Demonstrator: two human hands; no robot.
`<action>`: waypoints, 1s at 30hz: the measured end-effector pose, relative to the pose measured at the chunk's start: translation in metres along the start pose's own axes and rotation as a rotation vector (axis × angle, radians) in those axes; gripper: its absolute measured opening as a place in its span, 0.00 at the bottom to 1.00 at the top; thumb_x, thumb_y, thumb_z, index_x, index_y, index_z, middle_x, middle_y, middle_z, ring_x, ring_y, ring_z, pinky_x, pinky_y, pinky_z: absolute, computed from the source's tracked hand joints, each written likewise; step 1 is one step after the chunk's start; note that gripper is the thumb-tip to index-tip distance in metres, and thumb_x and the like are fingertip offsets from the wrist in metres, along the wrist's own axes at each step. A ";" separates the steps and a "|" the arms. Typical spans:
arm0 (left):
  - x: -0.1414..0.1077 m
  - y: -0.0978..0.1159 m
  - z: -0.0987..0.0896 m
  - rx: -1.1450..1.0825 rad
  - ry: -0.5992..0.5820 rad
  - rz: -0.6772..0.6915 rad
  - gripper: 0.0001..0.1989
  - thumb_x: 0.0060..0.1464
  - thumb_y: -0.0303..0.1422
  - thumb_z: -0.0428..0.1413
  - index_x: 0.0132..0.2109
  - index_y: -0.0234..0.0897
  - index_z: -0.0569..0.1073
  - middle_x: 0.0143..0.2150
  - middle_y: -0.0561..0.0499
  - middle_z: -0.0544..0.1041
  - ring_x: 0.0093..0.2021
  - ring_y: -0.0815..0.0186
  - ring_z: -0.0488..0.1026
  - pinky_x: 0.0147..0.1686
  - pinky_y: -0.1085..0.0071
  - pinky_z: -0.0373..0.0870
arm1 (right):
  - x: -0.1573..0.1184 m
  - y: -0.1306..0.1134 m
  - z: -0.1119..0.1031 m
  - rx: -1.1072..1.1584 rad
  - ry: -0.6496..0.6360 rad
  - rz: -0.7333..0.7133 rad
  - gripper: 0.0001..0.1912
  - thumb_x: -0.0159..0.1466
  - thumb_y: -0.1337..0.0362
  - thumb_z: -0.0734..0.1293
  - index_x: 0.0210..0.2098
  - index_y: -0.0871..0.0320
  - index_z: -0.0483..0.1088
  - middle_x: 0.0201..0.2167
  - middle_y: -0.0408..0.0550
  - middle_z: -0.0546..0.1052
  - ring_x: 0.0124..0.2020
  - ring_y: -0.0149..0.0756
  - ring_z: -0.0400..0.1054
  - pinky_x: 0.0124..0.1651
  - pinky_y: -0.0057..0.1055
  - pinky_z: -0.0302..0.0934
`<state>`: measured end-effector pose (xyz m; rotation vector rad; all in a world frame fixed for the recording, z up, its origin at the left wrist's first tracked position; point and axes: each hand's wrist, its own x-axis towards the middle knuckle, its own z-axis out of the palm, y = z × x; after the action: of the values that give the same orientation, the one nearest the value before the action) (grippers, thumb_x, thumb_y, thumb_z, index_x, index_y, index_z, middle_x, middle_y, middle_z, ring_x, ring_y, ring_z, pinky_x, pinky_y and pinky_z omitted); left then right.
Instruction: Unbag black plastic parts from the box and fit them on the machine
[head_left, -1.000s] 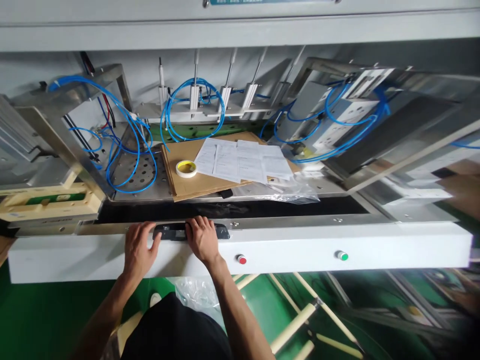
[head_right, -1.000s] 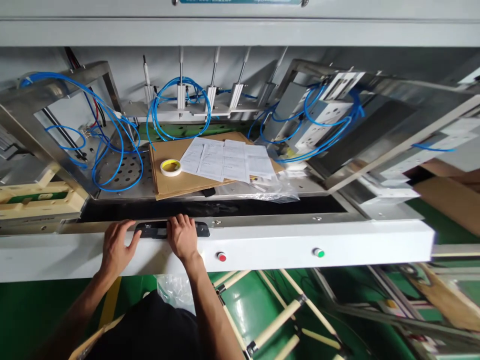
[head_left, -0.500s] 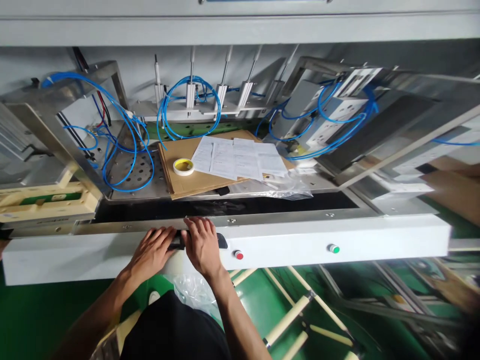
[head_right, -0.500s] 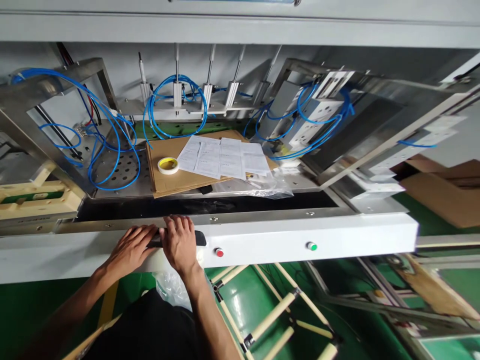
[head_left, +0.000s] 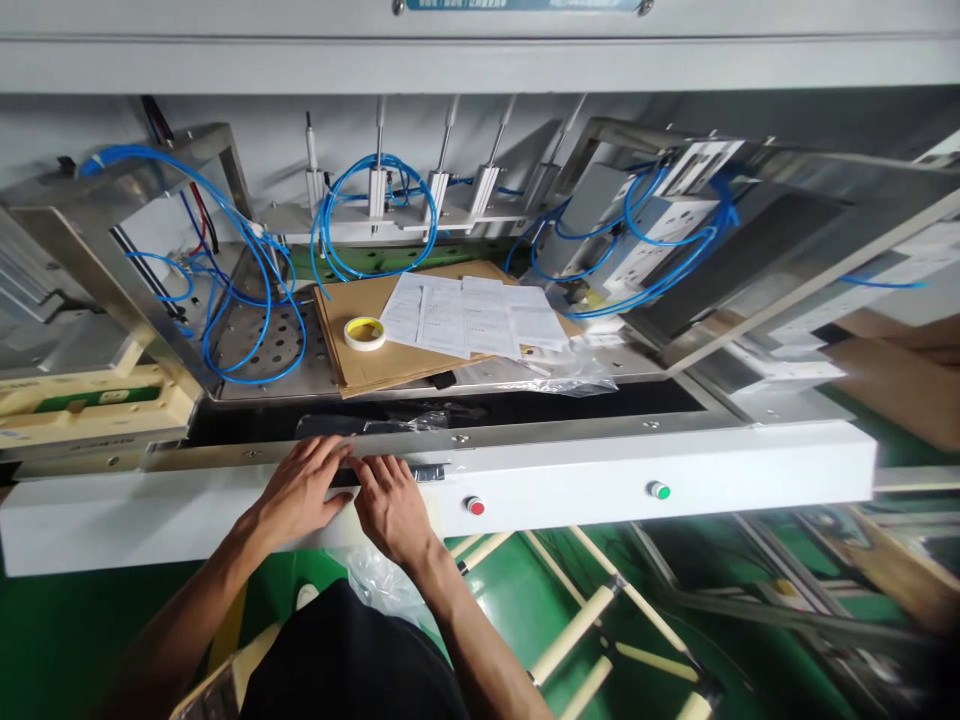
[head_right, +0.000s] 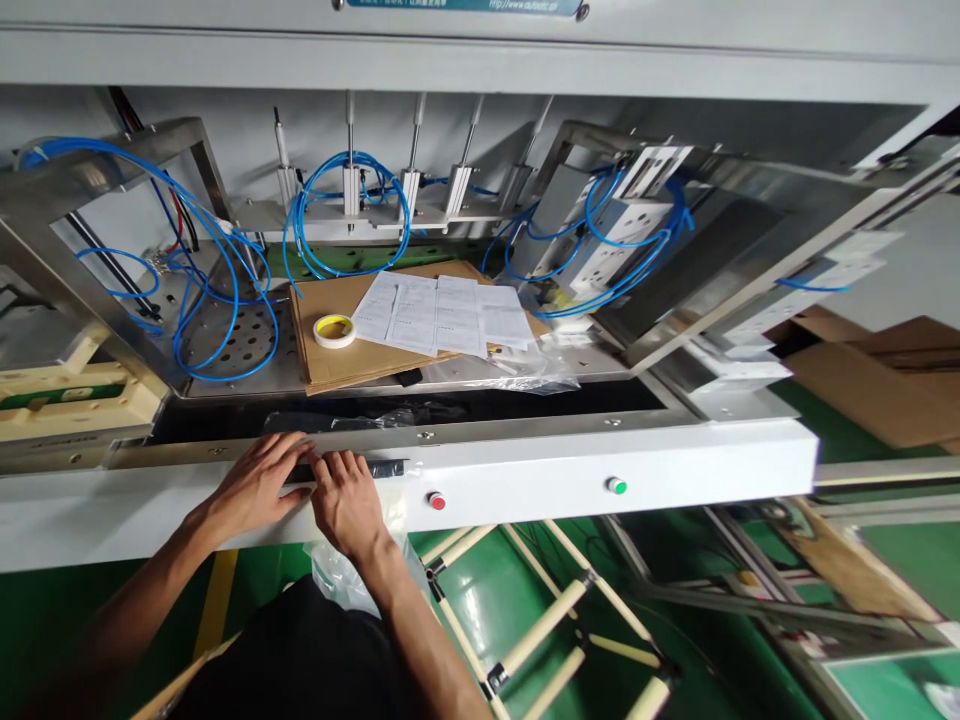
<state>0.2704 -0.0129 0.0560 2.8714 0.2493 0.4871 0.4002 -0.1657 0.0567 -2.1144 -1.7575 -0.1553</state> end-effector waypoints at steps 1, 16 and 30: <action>0.001 0.001 -0.001 0.002 0.022 -0.005 0.29 0.57 0.32 0.65 0.64 0.37 0.68 0.62 0.40 0.76 0.60 0.49 0.74 0.61 0.51 0.73 | 0.003 -0.001 -0.003 -0.002 -0.020 0.017 0.23 0.68 0.71 0.64 0.63 0.61 0.69 0.46 0.55 0.79 0.46 0.48 0.65 0.50 0.43 0.58; 0.018 -0.020 0.018 -0.108 0.066 -0.012 0.07 0.62 0.23 0.53 0.44 0.40 0.70 0.41 0.48 0.80 0.43 0.56 0.77 0.47 0.58 0.74 | 0.051 0.016 0.011 -0.065 -0.127 0.168 0.15 0.77 0.56 0.59 0.43 0.58 0.73 0.39 0.55 0.80 0.45 0.46 0.69 0.49 0.41 0.55; -0.014 -0.025 0.025 -0.081 0.073 0.088 0.18 0.65 0.33 0.61 0.59 0.40 0.69 0.57 0.41 0.78 0.56 0.51 0.76 0.57 0.54 0.76 | 0.046 0.015 0.017 -0.008 0.052 0.204 0.16 0.75 0.59 0.64 0.34 0.56 0.77 0.45 0.53 0.77 0.44 0.42 0.66 0.47 0.38 0.56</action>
<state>0.2624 0.0035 0.0226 2.7976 0.1127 0.6050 0.4212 -0.1193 0.0526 -2.2577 -1.5037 -0.1602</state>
